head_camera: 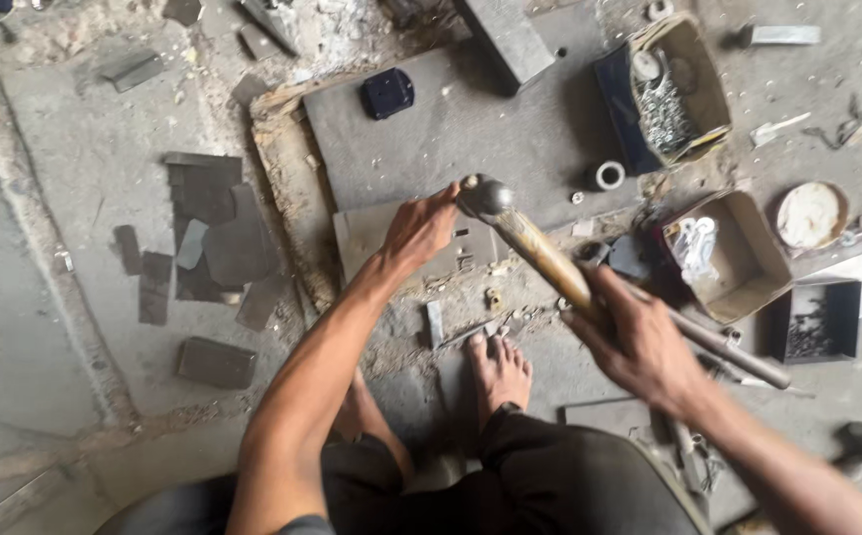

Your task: The person hammers a metal punch tool into a rectangular metal plate to create holes. They repeatedly position the punch, strike it with a hammer, and flip the plate to work on different areas.

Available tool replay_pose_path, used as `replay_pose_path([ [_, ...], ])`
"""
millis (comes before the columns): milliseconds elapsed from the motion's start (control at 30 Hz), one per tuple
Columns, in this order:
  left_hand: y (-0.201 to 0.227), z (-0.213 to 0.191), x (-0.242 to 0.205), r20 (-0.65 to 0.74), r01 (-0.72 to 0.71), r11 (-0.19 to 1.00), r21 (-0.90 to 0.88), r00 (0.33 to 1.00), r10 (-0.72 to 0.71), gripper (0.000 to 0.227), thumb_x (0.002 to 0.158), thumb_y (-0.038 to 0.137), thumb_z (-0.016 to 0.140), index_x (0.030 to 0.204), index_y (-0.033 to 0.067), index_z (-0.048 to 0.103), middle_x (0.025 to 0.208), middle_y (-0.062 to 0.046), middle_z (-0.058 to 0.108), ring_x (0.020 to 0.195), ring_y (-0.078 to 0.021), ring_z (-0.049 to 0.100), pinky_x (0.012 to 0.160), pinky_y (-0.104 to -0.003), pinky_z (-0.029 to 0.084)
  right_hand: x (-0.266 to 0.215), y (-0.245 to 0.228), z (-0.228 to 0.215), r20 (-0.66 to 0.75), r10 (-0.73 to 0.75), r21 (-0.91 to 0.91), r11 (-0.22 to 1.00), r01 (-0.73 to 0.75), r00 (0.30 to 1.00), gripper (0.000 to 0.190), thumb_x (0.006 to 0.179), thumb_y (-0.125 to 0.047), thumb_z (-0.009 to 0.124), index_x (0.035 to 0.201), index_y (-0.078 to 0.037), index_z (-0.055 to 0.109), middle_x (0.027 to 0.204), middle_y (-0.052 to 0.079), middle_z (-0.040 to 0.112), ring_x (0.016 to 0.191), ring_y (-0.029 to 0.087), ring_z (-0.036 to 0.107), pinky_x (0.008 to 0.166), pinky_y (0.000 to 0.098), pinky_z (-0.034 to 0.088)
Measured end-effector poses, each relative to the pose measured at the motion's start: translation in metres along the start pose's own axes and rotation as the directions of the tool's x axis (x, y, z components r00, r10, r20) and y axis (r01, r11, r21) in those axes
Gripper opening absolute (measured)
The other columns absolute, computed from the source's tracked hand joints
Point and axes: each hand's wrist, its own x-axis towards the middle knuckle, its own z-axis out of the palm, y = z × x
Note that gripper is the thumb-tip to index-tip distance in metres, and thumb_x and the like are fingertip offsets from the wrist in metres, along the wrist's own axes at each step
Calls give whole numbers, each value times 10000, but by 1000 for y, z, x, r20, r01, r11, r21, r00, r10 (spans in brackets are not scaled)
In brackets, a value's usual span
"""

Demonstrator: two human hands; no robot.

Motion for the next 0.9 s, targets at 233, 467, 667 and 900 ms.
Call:
replay_pose_path([
  [233,-3,-53,-9,-659,7,979,-201,739,-141,127,1169,108,480,1257,25,443,1087,-154,715,984,-246,774,794,-295,682,-18,52,77,154,390,666,638,-387,908,528,901,-237,656,1398,-113,528,610,19,513,454,123,432,390,312,328],
  [467,-18,-79,-29,-596,250,825,-507,590,-545,137,1096,2,491,1218,26,434,1055,-183,729,951,-245,789,770,-339,667,-34,134,156,295,524,507,623,-596,799,411,918,-312,664,1239,-58,639,576,60,548,463,180,506,438,375,411],
  [667,-24,-109,-68,-636,268,740,-617,384,-670,288,1036,-49,490,1282,64,394,1013,-169,694,896,-239,769,810,-375,653,-20,181,168,174,496,16,862,-506,851,441,888,-435,709,1017,-14,675,734,150,766,654,258,772,643,416,600],
  [900,-4,-75,-96,-407,383,518,-765,335,-850,192,1041,-52,500,1195,59,469,888,-120,631,722,-206,706,613,-365,634,-5,144,151,-144,201,-335,911,-239,969,336,877,-343,717,1106,-96,708,934,158,760,801,354,739,671,442,585],
])
